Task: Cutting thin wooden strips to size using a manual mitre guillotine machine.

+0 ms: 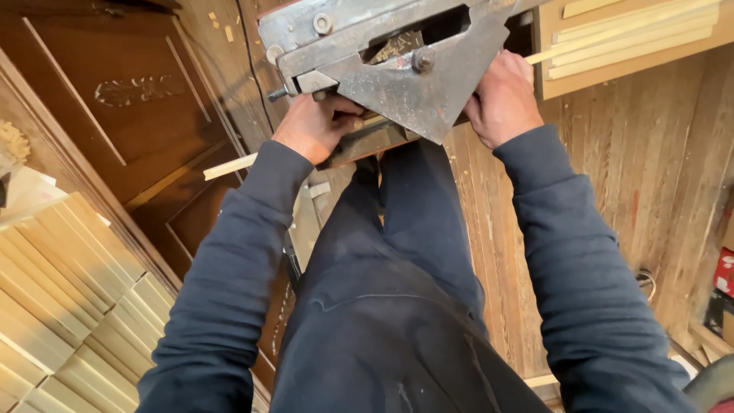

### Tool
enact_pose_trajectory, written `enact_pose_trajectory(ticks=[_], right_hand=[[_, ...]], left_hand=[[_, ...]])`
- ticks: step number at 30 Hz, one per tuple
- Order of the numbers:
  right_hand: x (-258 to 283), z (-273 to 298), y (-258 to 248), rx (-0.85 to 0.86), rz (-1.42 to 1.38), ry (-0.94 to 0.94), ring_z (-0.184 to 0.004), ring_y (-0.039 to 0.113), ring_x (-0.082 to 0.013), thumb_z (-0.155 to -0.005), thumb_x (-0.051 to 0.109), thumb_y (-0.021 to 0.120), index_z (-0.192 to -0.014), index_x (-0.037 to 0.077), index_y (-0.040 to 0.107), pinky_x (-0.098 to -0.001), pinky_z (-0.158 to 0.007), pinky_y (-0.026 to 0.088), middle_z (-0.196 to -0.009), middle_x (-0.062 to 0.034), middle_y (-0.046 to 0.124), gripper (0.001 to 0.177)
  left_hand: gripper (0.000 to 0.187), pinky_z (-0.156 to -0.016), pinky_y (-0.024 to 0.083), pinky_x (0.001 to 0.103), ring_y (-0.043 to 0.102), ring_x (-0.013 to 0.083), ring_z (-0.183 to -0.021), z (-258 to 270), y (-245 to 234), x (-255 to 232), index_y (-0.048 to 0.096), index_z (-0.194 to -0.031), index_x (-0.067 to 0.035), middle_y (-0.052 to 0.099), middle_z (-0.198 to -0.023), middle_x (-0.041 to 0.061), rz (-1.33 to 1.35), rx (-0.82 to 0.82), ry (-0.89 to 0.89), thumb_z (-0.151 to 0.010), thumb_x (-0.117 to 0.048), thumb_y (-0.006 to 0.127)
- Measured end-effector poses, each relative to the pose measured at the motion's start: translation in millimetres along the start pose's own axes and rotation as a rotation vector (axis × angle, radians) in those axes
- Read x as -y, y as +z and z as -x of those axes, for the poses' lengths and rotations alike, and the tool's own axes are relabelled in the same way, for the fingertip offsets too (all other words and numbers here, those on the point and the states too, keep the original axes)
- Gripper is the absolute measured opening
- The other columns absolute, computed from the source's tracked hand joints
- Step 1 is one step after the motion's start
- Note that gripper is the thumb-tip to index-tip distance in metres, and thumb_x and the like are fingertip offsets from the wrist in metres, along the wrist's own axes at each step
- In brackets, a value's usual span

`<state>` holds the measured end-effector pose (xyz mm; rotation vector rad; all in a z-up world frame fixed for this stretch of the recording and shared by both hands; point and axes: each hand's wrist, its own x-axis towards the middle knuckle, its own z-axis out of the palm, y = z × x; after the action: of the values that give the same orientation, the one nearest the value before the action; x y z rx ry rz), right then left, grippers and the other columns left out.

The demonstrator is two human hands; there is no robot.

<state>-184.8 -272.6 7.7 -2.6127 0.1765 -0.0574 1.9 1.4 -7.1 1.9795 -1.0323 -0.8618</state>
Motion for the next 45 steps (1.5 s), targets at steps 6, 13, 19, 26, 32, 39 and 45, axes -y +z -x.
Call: enact_pose_trajectory(ticks=[6,13,19,26,32,39,45], right_hand=[[1.8,1.0,-3.1,0.024,-0.022,0.021,-0.124,0.053,-0.0369,-0.095,0.008,0.069,-0.123,0.009,0.071,-0.0474,-0.11,0.037,-0.128,-0.012,0.063,0.028],[0.7,0.3,-2.7,0.028,-0.026,0.032,-0.124,0.053,-0.0371,-0.094,0.008,0.07,-0.122,0.009,0.072,-0.0473,-0.11,0.037,-0.127,-0.0118,0.064,0.028],[1.4,1.9,-1.9,0.013,-0.024,0.019,-0.127,0.053,-0.0371,-0.096,0.008,0.07,-0.121,0.008,0.071,-0.0476,-0.112,0.036,-0.129,-0.0122,0.064,0.025],[-3.8,0.3,0.9,0.03,-0.014,0.029,-0.126,0.053,-0.0378,-0.096,0.009,0.069,-0.122,0.008,0.071,-0.0482,-0.112,0.036,-0.127,-0.0129,0.065,0.026],[-2.0,-0.5,0.2,0.027,-0.031,0.026,-0.128,0.054,-0.0367,-0.097,0.007,0.067,-0.121,0.008,0.072,-0.0485,-0.113,0.035,-0.128,-0.012,0.066,0.025],[-4.6,-0.9,0.5,0.009,-0.032,0.014,-0.13,0.053,-0.0369,-0.096,0.007,0.067,-0.12,0.007,0.071,-0.0478,-0.112,0.036,-0.13,-0.013,0.065,0.024],[1.4,-2.1,-2.6,0.026,-0.04,0.025,-0.128,0.054,-0.0371,-0.096,0.007,0.067,-0.122,0.007,0.07,-0.0478,-0.112,0.036,-0.128,-0.0132,0.065,0.027]], left_hand=[[0.022,-0.083,0.056,0.042,0.071,0.0364,-0.092,-2.1,-0.4,-2.4,0.079,-0.104,-0.005,0.075,-0.098,0.018,-0.024,0.041,-0.051,-0.086,-0.018,0.077],[0.023,-0.083,0.056,0.041,0.072,0.0352,-0.092,-3.2,-1.1,0.0,0.079,-0.105,-0.005,0.076,-0.098,0.016,0.002,0.074,-0.067,-0.088,-0.02,0.076],[0.026,-0.085,0.056,0.039,0.074,0.0318,-0.094,-2.6,0.4,1.8,0.078,-0.109,-0.007,0.077,-0.101,0.014,0.003,0.078,-0.115,-0.09,-0.024,0.075],[0.027,-0.084,0.056,0.041,0.073,0.0326,-0.094,-4.3,-1.5,2.9,0.078,-0.111,-0.008,0.077,-0.102,0.014,-0.01,0.102,-0.156,-0.09,-0.025,0.076],[0.025,-0.084,0.057,0.041,0.073,0.0334,-0.096,-4.6,0.9,9.6,0.077,-0.111,-0.007,0.077,-0.104,0.014,-0.019,0.101,-0.096,-0.09,-0.022,0.074],[0.025,-0.083,0.056,0.041,0.072,0.0335,-0.094,-4.2,2.8,9.1,0.077,-0.11,-0.008,0.076,-0.103,0.013,-0.04,0.098,-0.126,-0.091,-0.024,0.075],[0.024,-0.083,0.056,0.042,0.072,0.0347,-0.093,-1.6,2.3,7.4,0.077,-0.108,-0.008,0.076,-0.101,0.015,-0.029,0.053,-0.088,-0.09,-0.024,0.074]])
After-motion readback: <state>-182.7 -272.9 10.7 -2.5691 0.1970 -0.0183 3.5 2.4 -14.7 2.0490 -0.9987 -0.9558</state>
